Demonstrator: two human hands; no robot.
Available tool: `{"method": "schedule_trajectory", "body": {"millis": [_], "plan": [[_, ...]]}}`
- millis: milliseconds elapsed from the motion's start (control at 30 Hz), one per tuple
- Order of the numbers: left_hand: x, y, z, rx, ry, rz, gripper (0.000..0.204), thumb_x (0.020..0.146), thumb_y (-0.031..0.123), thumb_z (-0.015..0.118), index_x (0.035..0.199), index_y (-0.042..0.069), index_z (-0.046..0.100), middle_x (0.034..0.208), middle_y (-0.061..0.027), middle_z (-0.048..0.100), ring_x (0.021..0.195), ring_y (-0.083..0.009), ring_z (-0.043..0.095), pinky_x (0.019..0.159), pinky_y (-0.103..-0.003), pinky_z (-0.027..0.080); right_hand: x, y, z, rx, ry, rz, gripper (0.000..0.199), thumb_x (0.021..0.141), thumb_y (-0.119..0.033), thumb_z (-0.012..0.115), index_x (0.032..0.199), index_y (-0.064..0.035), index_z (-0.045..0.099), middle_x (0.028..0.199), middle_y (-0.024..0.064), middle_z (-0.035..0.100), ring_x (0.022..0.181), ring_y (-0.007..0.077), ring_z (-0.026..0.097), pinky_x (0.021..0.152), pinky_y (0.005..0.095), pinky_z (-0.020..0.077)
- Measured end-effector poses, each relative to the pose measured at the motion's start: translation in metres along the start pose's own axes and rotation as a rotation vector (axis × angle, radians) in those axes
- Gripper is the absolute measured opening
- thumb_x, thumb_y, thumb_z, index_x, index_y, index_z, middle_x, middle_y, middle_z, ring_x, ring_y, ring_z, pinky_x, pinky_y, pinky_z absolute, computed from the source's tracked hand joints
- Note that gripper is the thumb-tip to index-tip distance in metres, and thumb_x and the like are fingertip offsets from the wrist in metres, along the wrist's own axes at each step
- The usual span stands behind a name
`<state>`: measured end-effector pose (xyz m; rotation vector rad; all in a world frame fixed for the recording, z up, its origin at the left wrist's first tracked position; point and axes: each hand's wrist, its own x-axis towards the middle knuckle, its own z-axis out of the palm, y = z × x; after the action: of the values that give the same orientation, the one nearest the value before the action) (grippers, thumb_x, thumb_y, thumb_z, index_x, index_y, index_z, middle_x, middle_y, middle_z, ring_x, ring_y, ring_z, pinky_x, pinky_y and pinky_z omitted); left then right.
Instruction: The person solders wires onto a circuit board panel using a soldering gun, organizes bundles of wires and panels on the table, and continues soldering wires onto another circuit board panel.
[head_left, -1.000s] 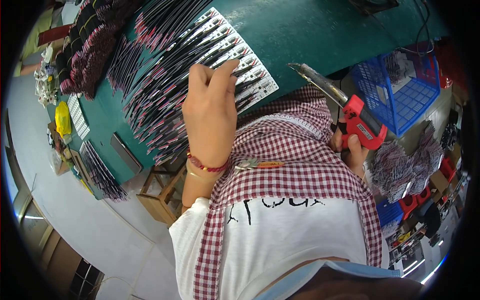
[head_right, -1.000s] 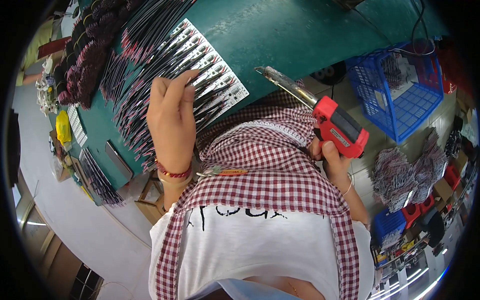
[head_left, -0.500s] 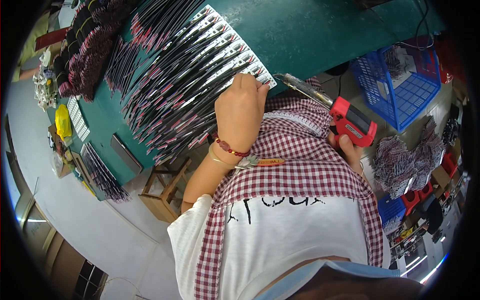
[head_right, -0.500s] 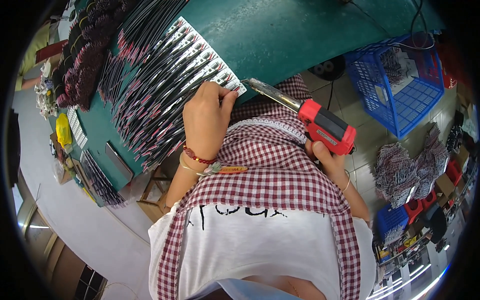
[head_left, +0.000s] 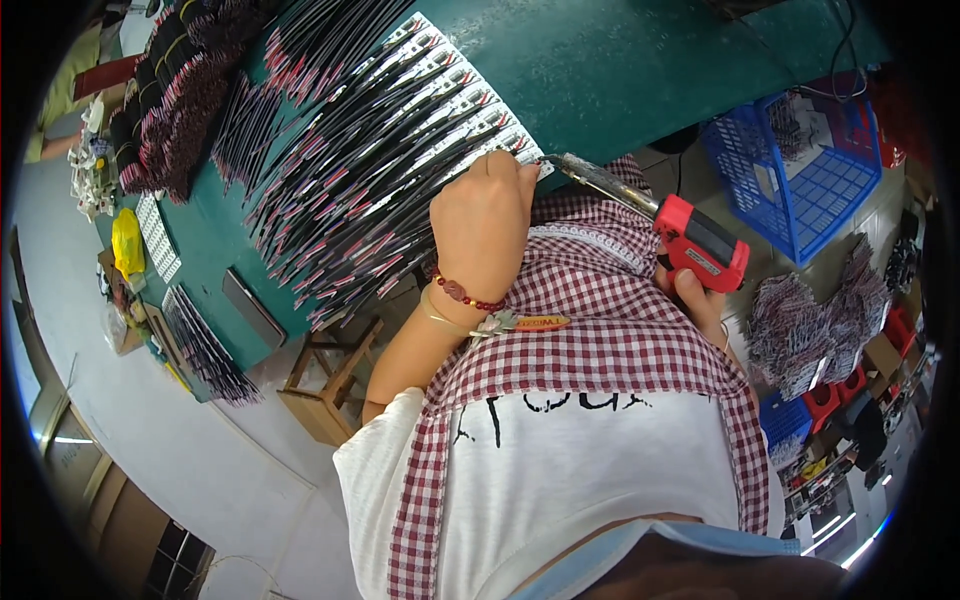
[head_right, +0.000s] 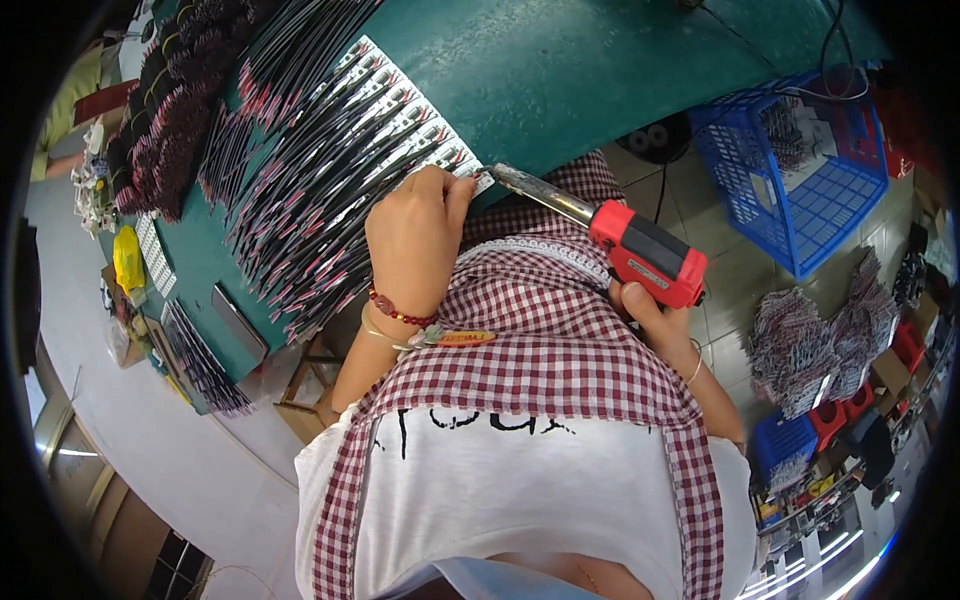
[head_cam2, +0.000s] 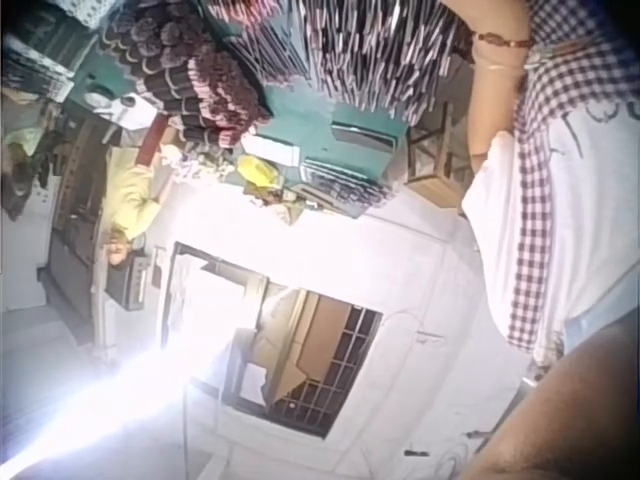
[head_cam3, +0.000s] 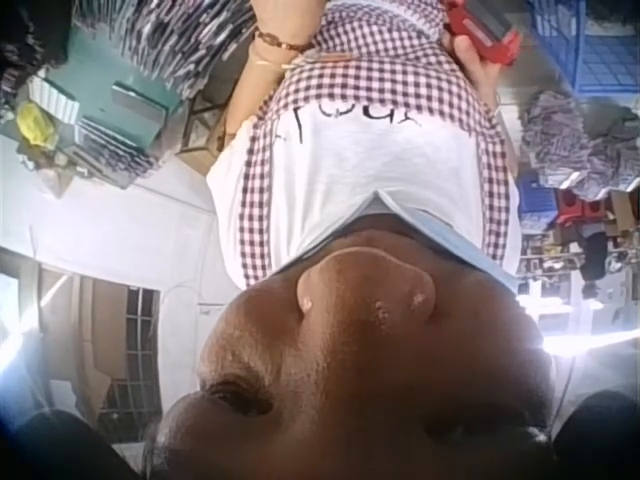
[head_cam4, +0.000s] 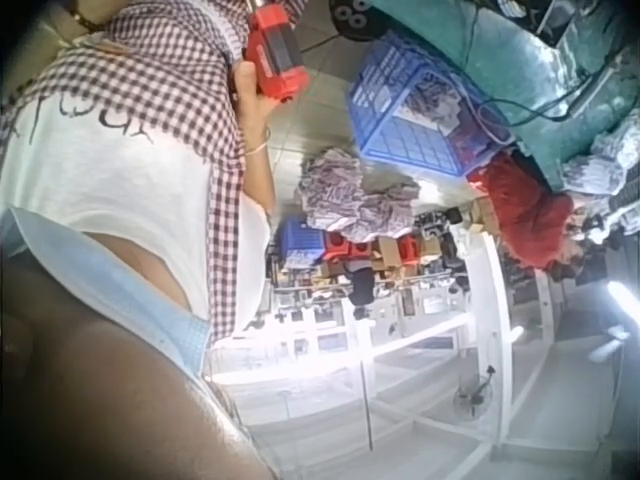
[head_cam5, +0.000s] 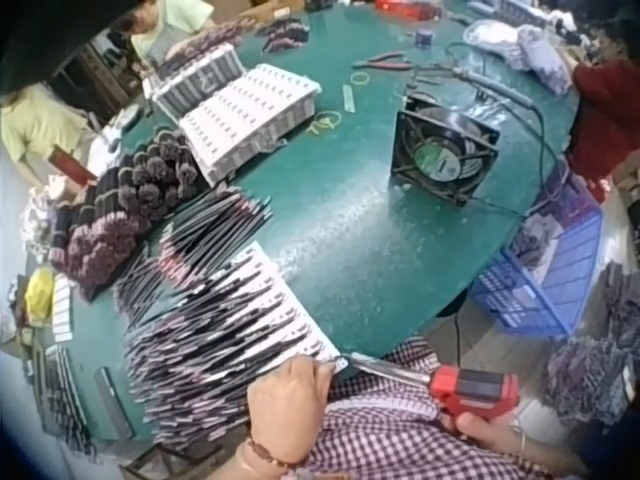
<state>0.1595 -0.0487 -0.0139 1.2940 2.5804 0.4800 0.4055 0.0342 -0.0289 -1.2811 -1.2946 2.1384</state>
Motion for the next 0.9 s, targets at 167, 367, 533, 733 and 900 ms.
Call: {"method": "schedule_trajectory", "body": {"millis": [167,367,533,733,900], "plan": [[-0.001,0.0,0.002,0.005,0.012,-0.005,0.026,0.083,0.024,0.065,0.068,0.004,0.056,0.064,-0.0121,0.061,0.052,-0.0295,0.058,0.047,-0.037,0.044,0.001,-0.002,-0.002,0.005,-0.043,0.012,0.034,0.084,-0.022,0.064,0.109,0.0006,0.055,0.085,0.0045,0.06,0.071,0.0102,0.055,0.063,0.0237,0.0441],[-0.002,0.002,0.004,0.025,0.028,-0.017,0.027,0.083,0.024,0.064,0.067,0.005,0.055,0.06,-0.0119,0.06,0.05,-0.0293,0.057,0.046,-0.037,0.044,0.001,0.003,-0.002,-0.079,-0.091,-0.055,0.033,0.086,-0.021,0.062,0.11,0.0011,0.054,0.082,0.0041,0.058,0.069,0.0096,0.051,0.063,0.0236,0.0416],[0.0,0.003,0.001,0.031,0.001,-0.034,0.028,0.084,0.025,0.063,0.067,0.004,0.055,0.059,-0.0124,0.06,0.05,-0.0298,0.057,0.045,-0.037,0.044,-0.001,-0.003,-0.002,0.035,-0.1,-0.043,0.032,0.086,-0.017,0.062,0.111,0.0009,0.053,0.083,0.0043,0.058,0.07,0.0094,0.051,0.063,0.0243,0.0422],[0.002,0.005,-0.001,0.04,-0.029,-0.063,0.029,0.084,0.025,0.063,0.066,0.004,0.056,0.056,-0.0138,0.058,0.049,-0.0313,0.058,0.045,-0.038,0.045,0.001,-0.001,0.002,-0.052,-0.043,-0.026,0.032,0.086,-0.016,0.061,0.112,0.0011,0.053,0.083,0.0041,0.059,0.069,0.0096,0.052,0.064,0.0244,0.0425],[0.003,0.004,0.001,0.033,-0.018,-0.061,0.031,0.084,0.027,0.062,0.066,0.003,0.055,0.055,-0.0147,0.058,0.049,-0.032,0.058,0.045,-0.039,0.045,0.004,-0.003,0.001,-0.039,-0.125,-0.084,0.023,0.086,-0.016,0.06,0.102,0.0009,0.055,0.077,0.0033,0.056,0.065,0.0097,0.05,0.06,0.0243,0.0403]]}}
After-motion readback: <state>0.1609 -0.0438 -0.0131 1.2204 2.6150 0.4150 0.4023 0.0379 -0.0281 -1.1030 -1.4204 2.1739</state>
